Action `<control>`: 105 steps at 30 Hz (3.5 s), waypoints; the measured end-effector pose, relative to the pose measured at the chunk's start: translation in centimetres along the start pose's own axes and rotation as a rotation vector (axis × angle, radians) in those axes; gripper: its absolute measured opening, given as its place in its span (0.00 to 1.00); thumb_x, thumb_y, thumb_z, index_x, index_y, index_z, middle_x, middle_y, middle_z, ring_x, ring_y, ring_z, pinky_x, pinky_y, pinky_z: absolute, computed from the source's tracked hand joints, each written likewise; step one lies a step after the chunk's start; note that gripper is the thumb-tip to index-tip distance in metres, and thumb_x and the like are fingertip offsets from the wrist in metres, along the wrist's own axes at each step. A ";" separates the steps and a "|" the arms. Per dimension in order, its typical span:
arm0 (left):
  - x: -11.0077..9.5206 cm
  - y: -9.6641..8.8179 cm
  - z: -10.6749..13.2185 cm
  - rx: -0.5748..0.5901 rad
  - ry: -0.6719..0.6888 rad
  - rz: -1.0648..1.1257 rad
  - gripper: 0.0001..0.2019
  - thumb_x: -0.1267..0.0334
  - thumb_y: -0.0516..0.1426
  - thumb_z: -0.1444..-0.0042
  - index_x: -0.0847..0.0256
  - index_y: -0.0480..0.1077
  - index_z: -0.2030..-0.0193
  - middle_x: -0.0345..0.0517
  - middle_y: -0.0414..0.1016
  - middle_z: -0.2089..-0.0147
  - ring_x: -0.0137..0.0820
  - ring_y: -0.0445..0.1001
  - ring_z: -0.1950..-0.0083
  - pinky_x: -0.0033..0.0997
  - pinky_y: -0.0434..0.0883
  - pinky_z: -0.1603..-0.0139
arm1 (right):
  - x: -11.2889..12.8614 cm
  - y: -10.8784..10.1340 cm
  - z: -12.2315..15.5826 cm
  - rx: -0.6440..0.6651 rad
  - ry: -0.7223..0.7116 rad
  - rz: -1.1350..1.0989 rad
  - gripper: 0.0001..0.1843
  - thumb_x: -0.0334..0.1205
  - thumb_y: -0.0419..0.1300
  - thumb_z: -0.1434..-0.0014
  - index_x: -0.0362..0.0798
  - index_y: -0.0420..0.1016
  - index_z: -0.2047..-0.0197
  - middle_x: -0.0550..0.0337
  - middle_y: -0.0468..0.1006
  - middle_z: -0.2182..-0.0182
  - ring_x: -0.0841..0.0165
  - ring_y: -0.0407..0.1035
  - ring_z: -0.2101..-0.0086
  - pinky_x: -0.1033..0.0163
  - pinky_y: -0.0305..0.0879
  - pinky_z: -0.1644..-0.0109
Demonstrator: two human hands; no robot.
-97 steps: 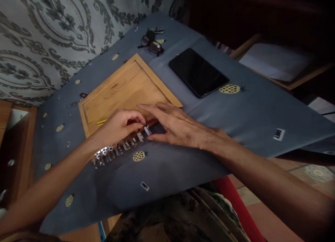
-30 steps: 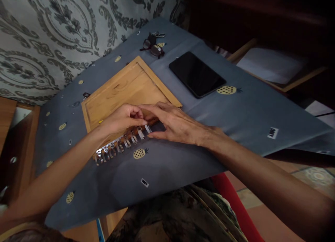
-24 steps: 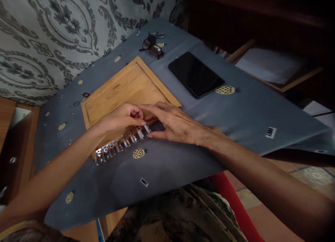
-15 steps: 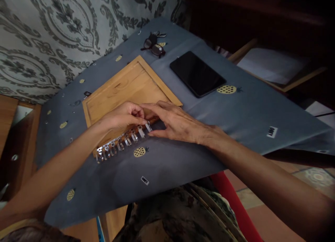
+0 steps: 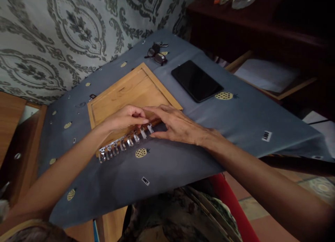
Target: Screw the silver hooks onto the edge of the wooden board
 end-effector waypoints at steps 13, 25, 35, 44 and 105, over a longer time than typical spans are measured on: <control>5.9 -7.7 11.0 -0.864 -0.036 -0.214 0.14 0.52 0.56 0.46 0.61 0.71 0.70 0.39 0.71 0.75 0.26 0.65 0.74 0.26 0.61 0.71 | 0.0 -0.1 0.2 0.005 -0.004 -0.050 0.40 0.40 0.68 0.43 0.52 0.59 0.30 0.53 0.79 0.52 0.55 0.71 0.47 0.44 0.67 0.40; 7.7 -6.8 9.9 -0.795 -0.035 -0.466 0.13 0.56 0.58 0.44 0.58 0.76 0.55 0.48 0.76 0.54 0.43 0.71 0.47 0.47 0.66 0.40 | 0.0 0.0 0.1 0.021 -0.015 -0.012 0.41 0.44 0.68 0.42 0.52 0.57 0.29 0.53 0.80 0.50 0.54 0.69 0.45 0.44 0.67 0.40; 5.5 -5.7 11.9 -0.783 -0.035 -0.333 0.12 0.52 0.57 0.40 0.58 0.72 0.58 0.43 0.78 0.61 0.32 0.74 0.61 0.29 0.69 0.61 | -0.1 0.0 0.3 0.030 0.011 -0.070 0.41 0.43 0.68 0.42 0.51 0.58 0.29 0.51 0.79 0.50 0.55 0.69 0.46 0.44 0.66 0.39; 2.7 -4.6 13.9 -1.132 0.335 0.346 0.07 0.61 0.67 0.48 0.56 0.74 0.64 0.37 0.74 0.67 0.24 0.73 0.70 0.24 0.73 0.69 | -0.1 -0.1 0.3 0.026 0.019 -0.032 0.40 0.42 0.68 0.42 0.53 0.58 0.29 0.51 0.78 0.48 0.53 0.67 0.43 0.41 0.65 0.38; -0.5 -1.0 13.9 -1.102 0.560 -0.049 0.08 0.67 0.61 0.40 0.58 0.71 0.54 0.42 0.76 0.60 0.27 0.76 0.61 0.26 0.73 0.62 | -0.1 0.0 0.7 0.046 0.068 -0.035 0.40 0.47 0.68 0.41 0.55 0.58 0.30 0.52 0.79 0.48 0.54 0.74 0.47 0.41 0.69 0.40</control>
Point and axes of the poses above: each hand's wrist, its own z-axis away from the middle knuckle, its own y-axis out of the palm, x = y × z, the point moved 9 cm from there along -z, towards the middle knuckle
